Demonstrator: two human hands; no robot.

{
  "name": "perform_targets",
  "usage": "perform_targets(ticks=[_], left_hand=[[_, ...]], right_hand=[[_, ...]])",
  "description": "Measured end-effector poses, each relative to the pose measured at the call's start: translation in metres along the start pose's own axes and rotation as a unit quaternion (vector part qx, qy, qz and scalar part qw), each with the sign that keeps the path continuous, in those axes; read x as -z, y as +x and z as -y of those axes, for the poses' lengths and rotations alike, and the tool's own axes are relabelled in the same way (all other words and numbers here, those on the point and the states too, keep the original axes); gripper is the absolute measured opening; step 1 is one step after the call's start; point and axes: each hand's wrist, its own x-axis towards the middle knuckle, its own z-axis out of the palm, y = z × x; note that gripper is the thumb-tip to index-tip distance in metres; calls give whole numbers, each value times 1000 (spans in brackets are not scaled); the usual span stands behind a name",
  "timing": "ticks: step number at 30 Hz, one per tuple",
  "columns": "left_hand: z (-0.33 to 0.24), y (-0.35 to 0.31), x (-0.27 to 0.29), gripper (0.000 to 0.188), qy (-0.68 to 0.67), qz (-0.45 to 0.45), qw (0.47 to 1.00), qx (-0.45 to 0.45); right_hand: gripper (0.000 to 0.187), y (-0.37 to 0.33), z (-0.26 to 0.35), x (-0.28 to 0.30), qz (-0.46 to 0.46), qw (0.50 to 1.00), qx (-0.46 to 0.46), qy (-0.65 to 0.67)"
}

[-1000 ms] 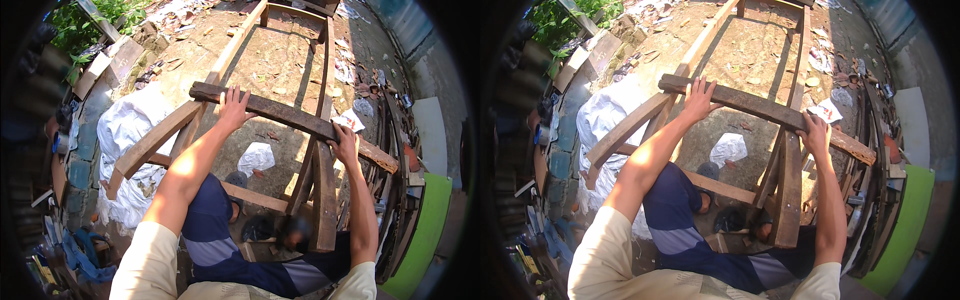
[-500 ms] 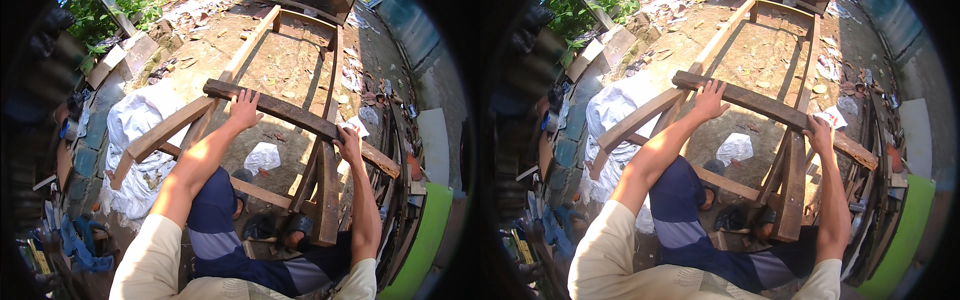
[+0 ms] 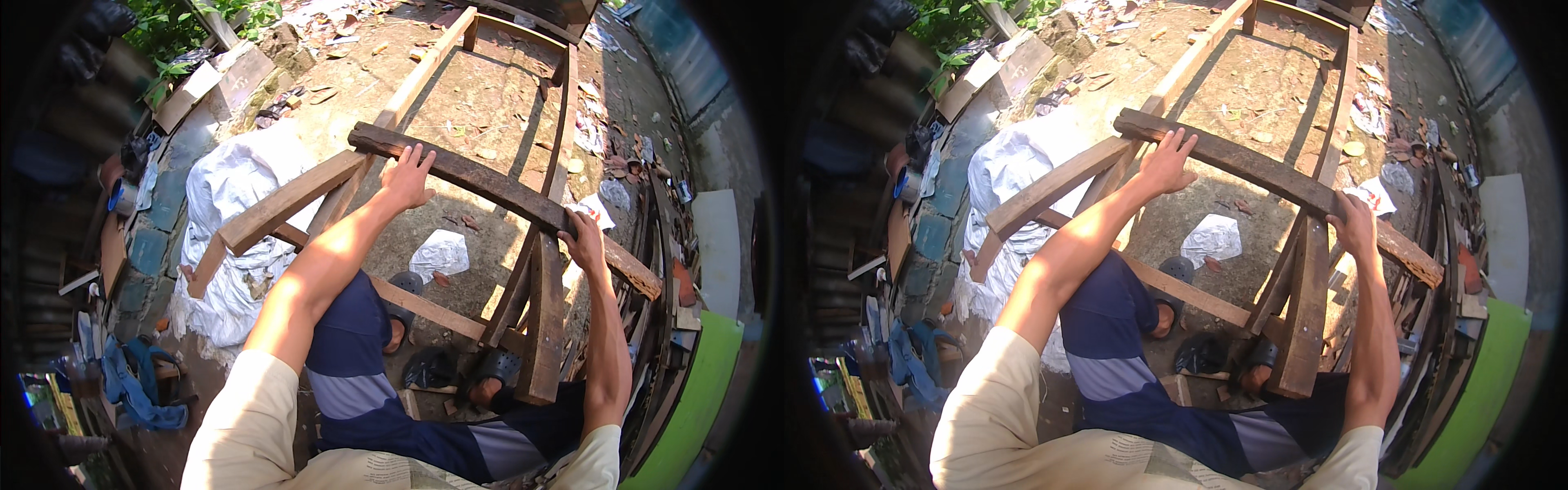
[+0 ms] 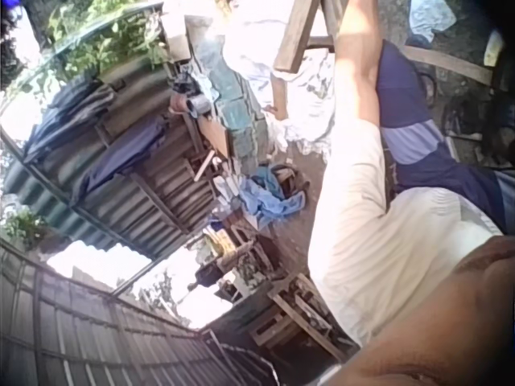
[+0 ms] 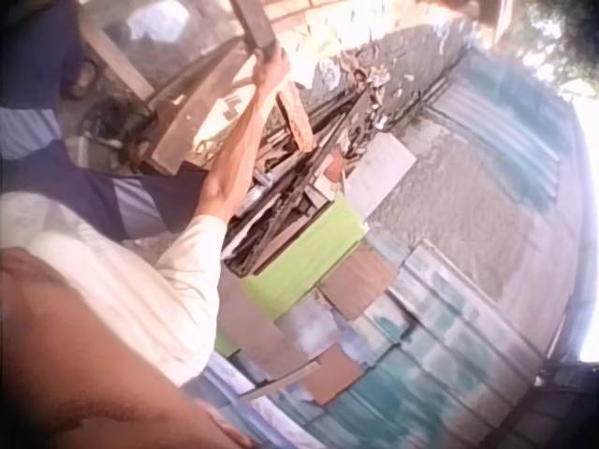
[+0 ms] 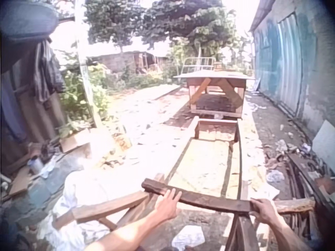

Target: The person sits on the ground and uses a hammer to remove nails and separate wooden slats from a wooden frame. They repeatedly strike the wood to pry apart joints and remove pieces.

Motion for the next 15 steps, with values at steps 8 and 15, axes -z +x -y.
perform_targets(ticks=[8, 15], left_hand=[[9, -14, 15, 59, -115, -90, 989, -13], [-28, -48, 55, 35, -313, -128, 940, 40]], right_hand=[[80, 24, 30, -15, 75, 988, -99, -96], [71, 8, 47, 12, 16, 992, -61, -111]])
